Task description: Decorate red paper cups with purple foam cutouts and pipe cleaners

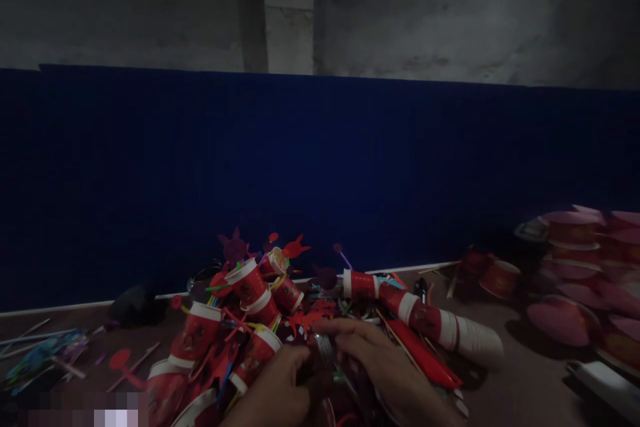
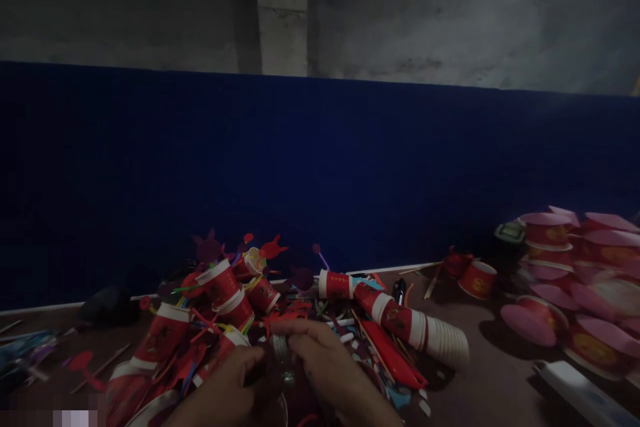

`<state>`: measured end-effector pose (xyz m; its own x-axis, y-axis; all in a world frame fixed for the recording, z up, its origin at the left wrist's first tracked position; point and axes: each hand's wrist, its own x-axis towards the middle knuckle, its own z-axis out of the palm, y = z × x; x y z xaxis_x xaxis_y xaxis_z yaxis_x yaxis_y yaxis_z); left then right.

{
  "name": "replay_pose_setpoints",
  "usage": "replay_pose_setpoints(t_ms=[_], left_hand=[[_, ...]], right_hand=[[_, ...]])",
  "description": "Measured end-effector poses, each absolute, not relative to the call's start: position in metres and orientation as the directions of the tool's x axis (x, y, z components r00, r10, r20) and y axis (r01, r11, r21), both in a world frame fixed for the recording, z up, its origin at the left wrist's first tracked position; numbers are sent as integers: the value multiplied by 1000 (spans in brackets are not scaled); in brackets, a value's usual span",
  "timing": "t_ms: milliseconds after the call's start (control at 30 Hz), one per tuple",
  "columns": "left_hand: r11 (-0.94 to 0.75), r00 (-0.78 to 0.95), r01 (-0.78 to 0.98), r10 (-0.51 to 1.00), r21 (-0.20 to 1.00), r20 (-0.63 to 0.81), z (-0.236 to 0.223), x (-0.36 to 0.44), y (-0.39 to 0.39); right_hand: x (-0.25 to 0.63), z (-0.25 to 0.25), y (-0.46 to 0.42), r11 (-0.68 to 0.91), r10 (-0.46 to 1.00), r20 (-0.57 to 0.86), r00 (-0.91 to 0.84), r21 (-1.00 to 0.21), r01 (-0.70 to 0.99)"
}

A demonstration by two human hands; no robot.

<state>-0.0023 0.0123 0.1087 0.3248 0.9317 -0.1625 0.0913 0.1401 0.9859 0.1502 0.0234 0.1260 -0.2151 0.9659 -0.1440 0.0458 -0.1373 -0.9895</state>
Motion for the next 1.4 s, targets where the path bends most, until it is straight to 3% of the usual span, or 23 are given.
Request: replay_pose_setpoints(t_ms=[167, 367, 500, 600, 833, 967, 1200, 1400], left_hand=[[104, 357, 115, 924, 988, -139, 101, -1, 12], [50, 415, 0, 909, 999, -45, 95, 2, 19], [121, 328, 76, 934, 990, -139, 84, 0, 25], [144, 279, -31, 951, 989, -130, 72, -6, 33], [146, 249, -276, 965, 950, -76, 65, -15, 46], [169, 154, -297, 980, 940, -128, 71, -16, 46], [249, -25, -361, 961, 899, -276, 81, -14, 39], [88, 23, -200, 996, 976, -85, 89, -13, 34]], right_hand=[[146, 132, 24, -180, 955, -142, -261, -975, -129], [148, 137, 19, -101, 923, -23, -384, -978, -184], [150, 139, 15, -57, 872, 69, -485, -969, -239], [150, 140, 12, -31, 854, 97, -510, -971, -238], [150, 141, 10, 17, 893, 4, -450, -1000, 24], [151, 143, 13, 76, 912, 9, -410, -986, 148], [151, 144, 15, 115, 909, 23, -416, -974, 196], [155, 141, 18, 166, 891, 29, -452, -950, 266]])
